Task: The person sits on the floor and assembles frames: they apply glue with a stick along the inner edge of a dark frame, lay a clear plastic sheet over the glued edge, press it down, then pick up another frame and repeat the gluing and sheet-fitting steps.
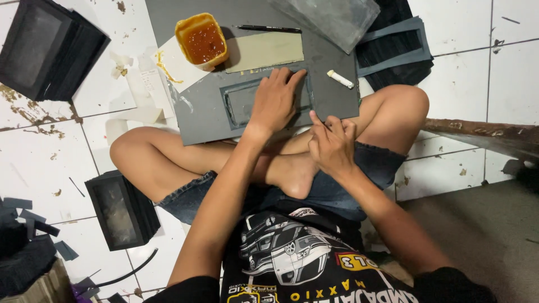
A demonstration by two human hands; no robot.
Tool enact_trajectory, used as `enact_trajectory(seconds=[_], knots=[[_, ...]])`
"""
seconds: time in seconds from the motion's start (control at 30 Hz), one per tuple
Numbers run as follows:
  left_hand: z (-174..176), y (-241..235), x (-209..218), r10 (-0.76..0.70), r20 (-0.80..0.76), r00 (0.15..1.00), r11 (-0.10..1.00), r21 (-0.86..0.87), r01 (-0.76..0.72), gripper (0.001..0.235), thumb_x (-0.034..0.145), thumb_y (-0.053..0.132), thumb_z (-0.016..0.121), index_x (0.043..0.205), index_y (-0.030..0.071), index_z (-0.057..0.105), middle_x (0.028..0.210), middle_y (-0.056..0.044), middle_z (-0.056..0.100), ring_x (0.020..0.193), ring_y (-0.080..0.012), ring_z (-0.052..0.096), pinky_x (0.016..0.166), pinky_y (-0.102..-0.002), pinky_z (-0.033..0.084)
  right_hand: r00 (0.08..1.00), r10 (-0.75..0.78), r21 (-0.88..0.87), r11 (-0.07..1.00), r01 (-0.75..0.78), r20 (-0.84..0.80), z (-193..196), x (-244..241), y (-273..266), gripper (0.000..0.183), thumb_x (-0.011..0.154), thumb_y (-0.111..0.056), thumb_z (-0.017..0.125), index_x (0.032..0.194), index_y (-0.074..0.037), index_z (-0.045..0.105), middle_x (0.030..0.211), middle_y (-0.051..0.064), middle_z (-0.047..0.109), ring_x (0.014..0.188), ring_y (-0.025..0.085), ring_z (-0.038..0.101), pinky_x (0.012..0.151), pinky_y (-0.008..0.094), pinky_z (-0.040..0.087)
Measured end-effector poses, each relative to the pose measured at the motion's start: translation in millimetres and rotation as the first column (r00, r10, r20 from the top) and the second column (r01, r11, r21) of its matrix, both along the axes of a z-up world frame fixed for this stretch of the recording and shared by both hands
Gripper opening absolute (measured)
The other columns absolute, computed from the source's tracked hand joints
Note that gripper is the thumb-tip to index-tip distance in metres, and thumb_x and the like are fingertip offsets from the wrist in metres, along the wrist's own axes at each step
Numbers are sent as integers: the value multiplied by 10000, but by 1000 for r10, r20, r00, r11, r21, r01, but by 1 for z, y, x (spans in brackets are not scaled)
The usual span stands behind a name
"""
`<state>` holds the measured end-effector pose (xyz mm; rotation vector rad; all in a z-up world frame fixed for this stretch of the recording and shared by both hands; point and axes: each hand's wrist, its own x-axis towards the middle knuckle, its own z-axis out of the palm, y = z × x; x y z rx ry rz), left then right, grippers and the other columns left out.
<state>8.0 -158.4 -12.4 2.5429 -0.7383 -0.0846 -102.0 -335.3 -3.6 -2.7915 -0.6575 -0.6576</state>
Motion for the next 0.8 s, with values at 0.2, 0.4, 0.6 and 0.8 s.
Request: enact_trajectory(seconds=[0.2, 0.4, 0.6, 0.8], knots=[[29, 23, -12, 28, -203, 979, 916, -387, -106, 449, 886, -26, 538, 1303, 109, 636, 1047, -120, 633, 1056, -352, 619, 883, -419, 523, 982, -62, 395, 910, 128, -177, 0, -18, -2, 161, 844, -60, 682, 980, -145, 692, 967, 16, 735, 849, 269, 592, 785, 400, 430], [50, 82, -54, 368, -162, 915, 720, -574, -391, 377, 856, -110, 589, 1105, 135, 733, 1017, -80, 702, 1009, -323, 662, 938, -428, 517, 910, -176, 550, 748, 372, -376, 1, -27, -3, 321, 965, 7, 668, 1282, -29, 640, 1023, 161, 697, 908, 361, 648, 817, 422, 512], [52, 112, -81, 575, -357, 736, 584, -451, -675, 289, 928, 2, 588, 1181, 62, 712, 1093, -185, 723, 1062, -400, 685, 943, -495, 516, 895, -194, 543, 737, 404, -402, 7, -2, 5, 496, 896, -1, 711, 1360, -6, 535, 1158, 152, 684, 1068, 342, 635, 897, 396, 509], [50, 97, -74, 492, -653, 575, 481, -346, -805, 474, 896, 110, 646, 1365, 72, 592, 1250, -259, 703, 1214, -451, 648, 1043, -549, 504, 883, -91, 516, 781, 350, -461, 3, 12, 24, 627, 860, -19, 684, 1440, 55, 458, 1367, 258, 621, 1283, 439, 555, 1095, 514, 397]])
